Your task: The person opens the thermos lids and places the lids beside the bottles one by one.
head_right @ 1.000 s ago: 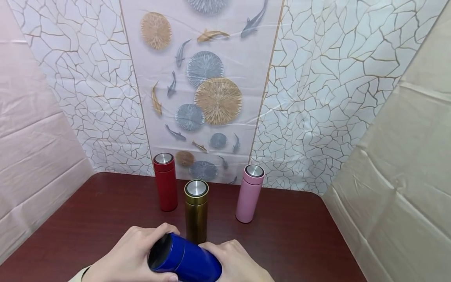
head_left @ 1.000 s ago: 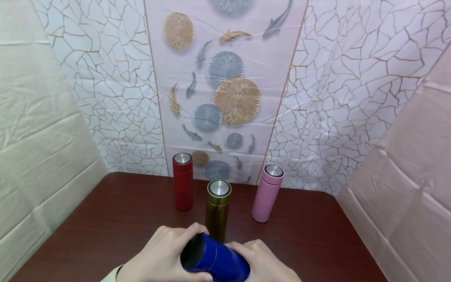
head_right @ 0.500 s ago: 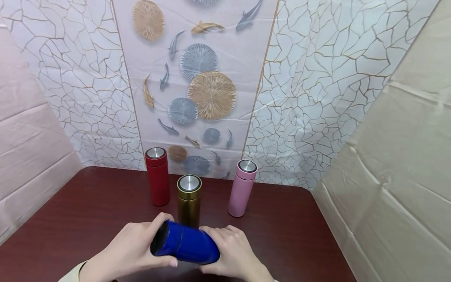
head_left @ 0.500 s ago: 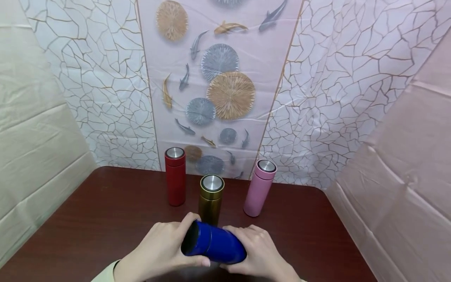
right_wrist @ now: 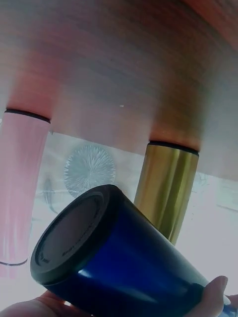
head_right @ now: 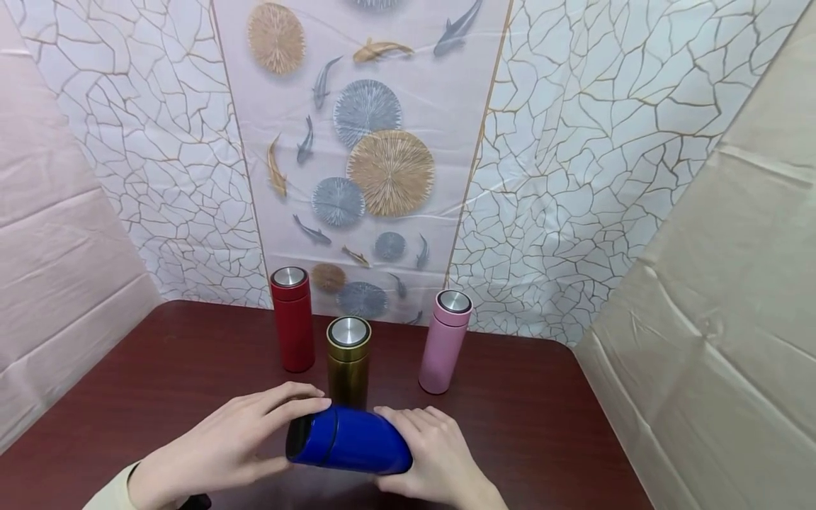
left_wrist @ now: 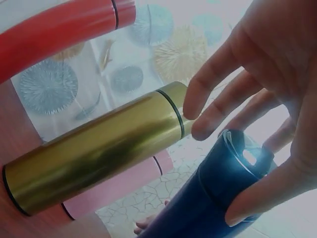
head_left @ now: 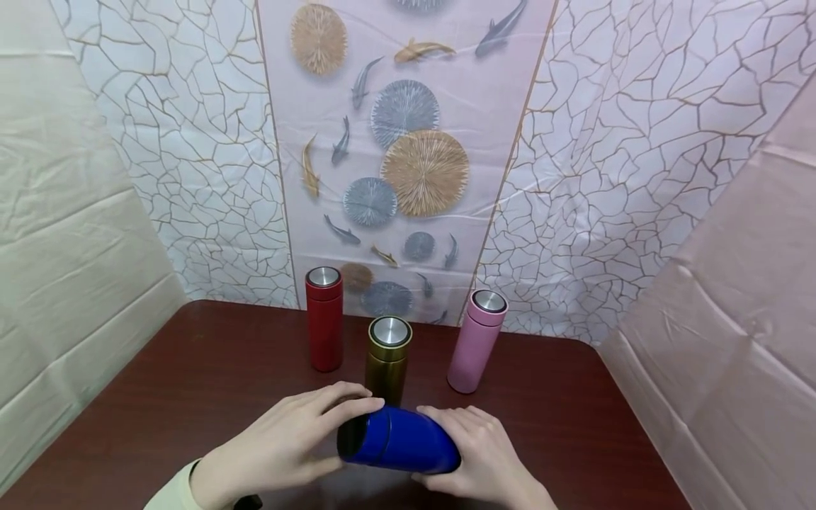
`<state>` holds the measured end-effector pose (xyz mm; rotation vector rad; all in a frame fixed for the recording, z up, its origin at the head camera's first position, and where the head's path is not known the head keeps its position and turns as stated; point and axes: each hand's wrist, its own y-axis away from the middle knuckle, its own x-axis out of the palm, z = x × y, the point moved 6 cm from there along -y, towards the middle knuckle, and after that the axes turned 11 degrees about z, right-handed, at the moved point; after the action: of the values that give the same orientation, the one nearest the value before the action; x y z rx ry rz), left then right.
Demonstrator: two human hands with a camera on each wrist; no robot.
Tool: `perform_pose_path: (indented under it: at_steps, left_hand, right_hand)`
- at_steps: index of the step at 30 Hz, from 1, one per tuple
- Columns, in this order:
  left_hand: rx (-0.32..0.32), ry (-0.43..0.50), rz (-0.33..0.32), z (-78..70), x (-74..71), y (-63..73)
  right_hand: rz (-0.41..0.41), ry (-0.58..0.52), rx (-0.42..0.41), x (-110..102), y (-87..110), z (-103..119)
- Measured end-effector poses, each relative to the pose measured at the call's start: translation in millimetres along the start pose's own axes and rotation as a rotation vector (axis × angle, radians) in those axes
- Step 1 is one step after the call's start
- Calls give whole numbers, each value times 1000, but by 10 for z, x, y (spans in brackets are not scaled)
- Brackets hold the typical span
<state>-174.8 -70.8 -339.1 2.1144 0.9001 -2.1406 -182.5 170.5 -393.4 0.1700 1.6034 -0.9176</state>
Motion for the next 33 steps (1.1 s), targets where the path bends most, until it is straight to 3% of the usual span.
perform_pose_path:
  at_steps: [8,15,18,25,30,33]
  left_hand:
    - [51,-78,-44,19,-5,40]
    - [66,-157,-131,32,-73,30]
    - [36,-159,-143,40,-72,33]
    - [-127,-129,-131,90,-34,53]
    - [-205,-117,-146,121,-39,60]
    - [-264,-126,-115,149,-32,57]
  right_hand:
    - [16,-25,-19,58,12,31]
    - [-3,-11,-14,49,2,36]
    - [-16,8,-22,43,-1,41]
    - [-36,32,-39,42,-16,58]
    - [-39,49,-37,22,-50,55]
    - [-39,54,-41,9,-63,61]
